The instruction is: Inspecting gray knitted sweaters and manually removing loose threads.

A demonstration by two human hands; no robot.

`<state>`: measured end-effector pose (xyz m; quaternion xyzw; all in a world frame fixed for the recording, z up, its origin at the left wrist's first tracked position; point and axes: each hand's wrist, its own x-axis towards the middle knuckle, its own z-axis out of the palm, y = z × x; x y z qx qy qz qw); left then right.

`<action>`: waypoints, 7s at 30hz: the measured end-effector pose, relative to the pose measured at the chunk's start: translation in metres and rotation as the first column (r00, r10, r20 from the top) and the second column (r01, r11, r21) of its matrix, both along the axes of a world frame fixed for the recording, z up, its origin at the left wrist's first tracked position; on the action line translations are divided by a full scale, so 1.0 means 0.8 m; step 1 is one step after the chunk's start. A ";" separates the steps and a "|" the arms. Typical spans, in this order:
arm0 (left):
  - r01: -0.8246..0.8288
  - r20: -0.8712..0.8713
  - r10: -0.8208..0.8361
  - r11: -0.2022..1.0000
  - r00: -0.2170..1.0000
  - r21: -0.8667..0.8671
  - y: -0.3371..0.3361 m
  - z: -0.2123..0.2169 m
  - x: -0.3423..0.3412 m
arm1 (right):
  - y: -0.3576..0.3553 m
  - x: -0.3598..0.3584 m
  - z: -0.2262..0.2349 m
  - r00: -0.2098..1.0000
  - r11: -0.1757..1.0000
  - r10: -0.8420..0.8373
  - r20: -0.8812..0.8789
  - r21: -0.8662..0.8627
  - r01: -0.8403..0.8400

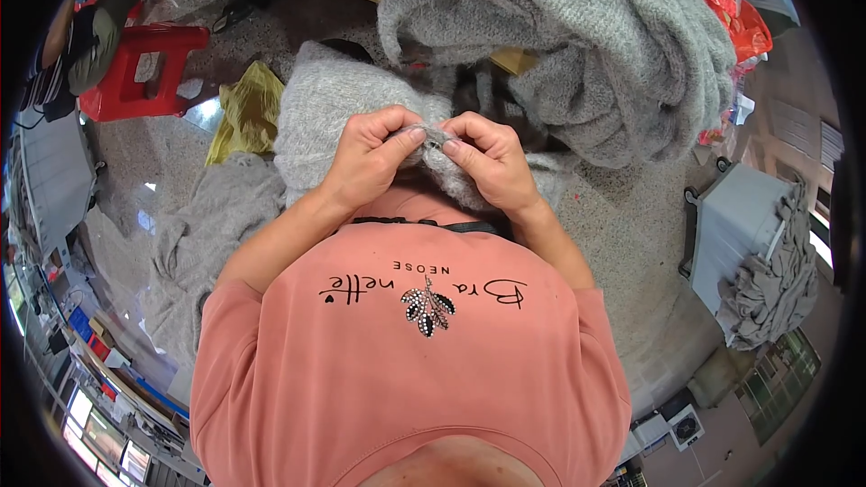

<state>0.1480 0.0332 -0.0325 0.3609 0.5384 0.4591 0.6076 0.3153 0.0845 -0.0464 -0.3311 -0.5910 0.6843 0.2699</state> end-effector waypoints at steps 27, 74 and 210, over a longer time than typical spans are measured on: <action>0.141 0.098 -0.123 0.969 0.988 -0.205 -0.003 0.007 -0.007 | 0.007 0.008 0.000 0.944 0.930 0.319 0.085 -0.221 -0.294; 0.244 -0.569 0.535 0.559 0.625 0.792 0.017 -0.002 0.009 | -0.015 -0.021 0.026 0.965 0.550 -0.258 0.040 0.828 0.112; 0.028 0.160 -0.001 0.986 0.987 -0.165 0.001 -0.006 -0.014 | -0.005 -0.015 -0.004 0.982 0.481 -0.180 0.049 0.876 0.045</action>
